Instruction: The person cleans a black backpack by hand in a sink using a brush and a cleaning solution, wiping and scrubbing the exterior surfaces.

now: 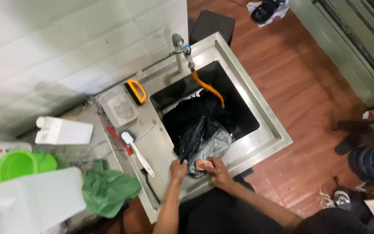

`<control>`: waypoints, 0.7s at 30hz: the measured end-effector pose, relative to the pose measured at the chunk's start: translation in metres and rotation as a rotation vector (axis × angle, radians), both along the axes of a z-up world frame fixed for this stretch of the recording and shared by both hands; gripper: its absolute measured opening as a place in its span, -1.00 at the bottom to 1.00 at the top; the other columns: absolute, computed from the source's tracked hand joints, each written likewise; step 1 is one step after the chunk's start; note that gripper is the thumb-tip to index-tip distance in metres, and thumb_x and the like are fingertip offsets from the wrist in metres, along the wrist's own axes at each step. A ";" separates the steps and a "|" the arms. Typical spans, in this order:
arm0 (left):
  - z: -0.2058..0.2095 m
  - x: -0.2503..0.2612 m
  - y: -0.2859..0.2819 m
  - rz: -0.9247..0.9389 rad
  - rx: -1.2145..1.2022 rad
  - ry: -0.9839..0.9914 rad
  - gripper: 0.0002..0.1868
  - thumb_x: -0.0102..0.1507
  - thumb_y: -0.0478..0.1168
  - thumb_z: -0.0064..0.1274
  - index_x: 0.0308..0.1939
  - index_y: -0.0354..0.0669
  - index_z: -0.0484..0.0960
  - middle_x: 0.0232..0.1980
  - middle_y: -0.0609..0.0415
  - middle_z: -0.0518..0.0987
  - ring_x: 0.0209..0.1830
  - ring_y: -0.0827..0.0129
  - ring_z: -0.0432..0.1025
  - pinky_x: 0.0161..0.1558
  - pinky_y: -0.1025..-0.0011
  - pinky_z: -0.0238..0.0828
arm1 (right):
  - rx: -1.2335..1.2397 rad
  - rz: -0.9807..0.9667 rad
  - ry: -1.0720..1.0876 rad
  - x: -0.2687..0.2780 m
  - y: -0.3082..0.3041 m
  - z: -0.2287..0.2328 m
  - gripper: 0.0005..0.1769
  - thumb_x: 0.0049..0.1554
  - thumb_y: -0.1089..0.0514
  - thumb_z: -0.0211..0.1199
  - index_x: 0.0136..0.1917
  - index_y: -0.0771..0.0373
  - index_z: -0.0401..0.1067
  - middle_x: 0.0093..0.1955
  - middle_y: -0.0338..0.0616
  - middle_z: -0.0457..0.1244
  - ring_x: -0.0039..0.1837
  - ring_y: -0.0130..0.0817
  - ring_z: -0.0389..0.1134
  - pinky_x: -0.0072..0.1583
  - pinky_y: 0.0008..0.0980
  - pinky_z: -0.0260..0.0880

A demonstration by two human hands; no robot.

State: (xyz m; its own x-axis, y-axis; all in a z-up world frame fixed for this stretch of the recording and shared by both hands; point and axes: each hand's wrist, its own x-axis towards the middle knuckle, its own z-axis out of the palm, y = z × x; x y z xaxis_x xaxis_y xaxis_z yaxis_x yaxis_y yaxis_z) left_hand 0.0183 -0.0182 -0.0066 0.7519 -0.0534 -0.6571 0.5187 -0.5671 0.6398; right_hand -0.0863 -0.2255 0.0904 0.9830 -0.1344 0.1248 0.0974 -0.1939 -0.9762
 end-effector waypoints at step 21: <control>0.006 -0.018 -0.026 -0.076 0.023 -0.014 -0.57 0.32 -0.11 0.08 -0.05 -0.55 0.68 -0.14 -0.47 0.65 -0.10 -0.26 0.61 -0.29 -0.02 0.56 | -0.587 0.019 -0.166 0.055 -0.002 -0.008 -0.49 -0.06 0.33 0.12 0.17 0.31 0.60 0.14 0.34 0.27 0.20 0.41 0.25 0.31 0.19 0.21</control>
